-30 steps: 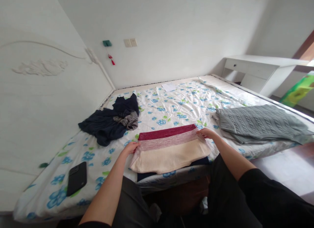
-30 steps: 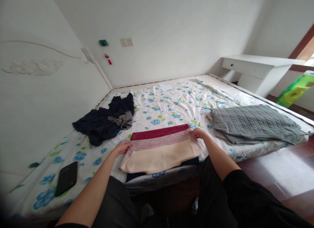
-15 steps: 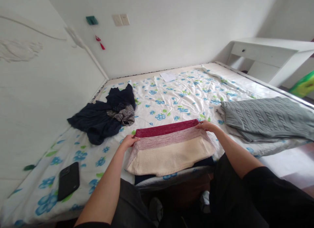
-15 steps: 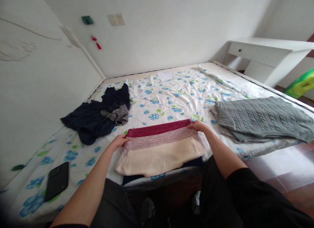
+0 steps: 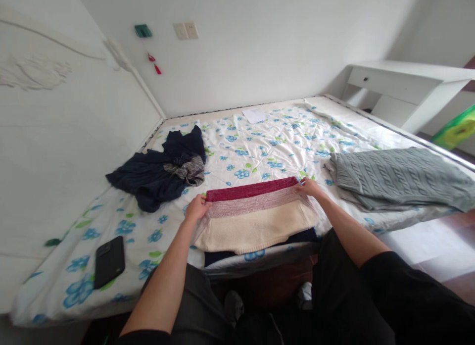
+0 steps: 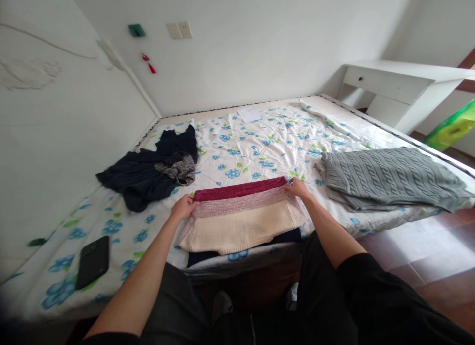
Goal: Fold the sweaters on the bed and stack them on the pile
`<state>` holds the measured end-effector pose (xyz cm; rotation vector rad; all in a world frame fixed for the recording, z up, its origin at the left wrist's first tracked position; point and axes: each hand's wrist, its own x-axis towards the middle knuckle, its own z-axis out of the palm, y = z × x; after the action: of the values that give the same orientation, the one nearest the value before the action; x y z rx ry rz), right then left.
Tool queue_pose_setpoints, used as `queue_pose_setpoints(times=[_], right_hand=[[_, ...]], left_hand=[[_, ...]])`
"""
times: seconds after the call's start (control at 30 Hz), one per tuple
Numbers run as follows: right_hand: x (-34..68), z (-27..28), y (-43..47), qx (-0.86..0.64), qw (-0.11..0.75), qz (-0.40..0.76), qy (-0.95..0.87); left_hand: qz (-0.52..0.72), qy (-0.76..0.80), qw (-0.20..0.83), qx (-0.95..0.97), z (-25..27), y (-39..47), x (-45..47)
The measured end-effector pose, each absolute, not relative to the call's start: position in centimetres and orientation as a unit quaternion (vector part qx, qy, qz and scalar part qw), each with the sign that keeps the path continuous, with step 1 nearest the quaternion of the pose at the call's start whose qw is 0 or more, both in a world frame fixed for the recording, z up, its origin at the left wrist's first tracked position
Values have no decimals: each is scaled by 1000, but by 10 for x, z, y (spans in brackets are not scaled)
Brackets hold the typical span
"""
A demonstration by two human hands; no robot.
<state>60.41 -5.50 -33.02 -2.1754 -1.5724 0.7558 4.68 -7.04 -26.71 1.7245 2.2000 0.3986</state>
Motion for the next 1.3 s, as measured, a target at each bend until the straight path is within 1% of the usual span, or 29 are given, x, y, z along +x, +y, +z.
queue_pose_setpoints(times=[0.07, 0.13, 0.2, 0.3, 0.33, 0.4, 0.47, 0.57, 0.67, 0.77, 0.97, 1.23, 1.3], right_hand=[[599, -322, -71, -744, 174, 240, -599], [595, -317, -95, -716, 166, 242, -633], [595, -318, -123, -701, 145, 261, -647], [605, -326, -165, -690, 89, 326, -640], [611, -329, -177, -688, 65, 347, -634], [623, -333, -195, -686, 23, 375, -623], [632, -334, -206, -683, 0, 394, -614], [635, -329, -213, -659, -2, 436, -613], [625, -324, -213, -638, -1, 457, -620], [616, -321, -211, -639, -7, 457, -619], [628, -318, -209, -637, -13, 456, -622], [643, -320, -211, -668, -23, 429, -608], [640, -317, -210, -669, -8, 409, -621]], left_hand=[[160, 747, 130, 632, -259, -92, 55], [187, 720, 124, 657, -253, -119, 61], [187, 684, 169, 684, -250, -151, 64], [117, 613, 289, 726, -252, -200, 65], [84, 593, 316, 736, -254, -214, 64], [19, 570, 333, 751, -259, -236, 62], [-21, 565, 318, 762, -264, -249, 57], [-28, 569, 290, 769, -267, -254, 50], [-16, 567, 304, 765, -268, -252, 44], [-10, 566, 321, 759, -267, -249, 40], [14, 554, 295, 778, -259, -245, 30], [-9, 568, 321, 758, -255, -246, 30], [-15, 570, 319, 757, -253, -245, 40]])
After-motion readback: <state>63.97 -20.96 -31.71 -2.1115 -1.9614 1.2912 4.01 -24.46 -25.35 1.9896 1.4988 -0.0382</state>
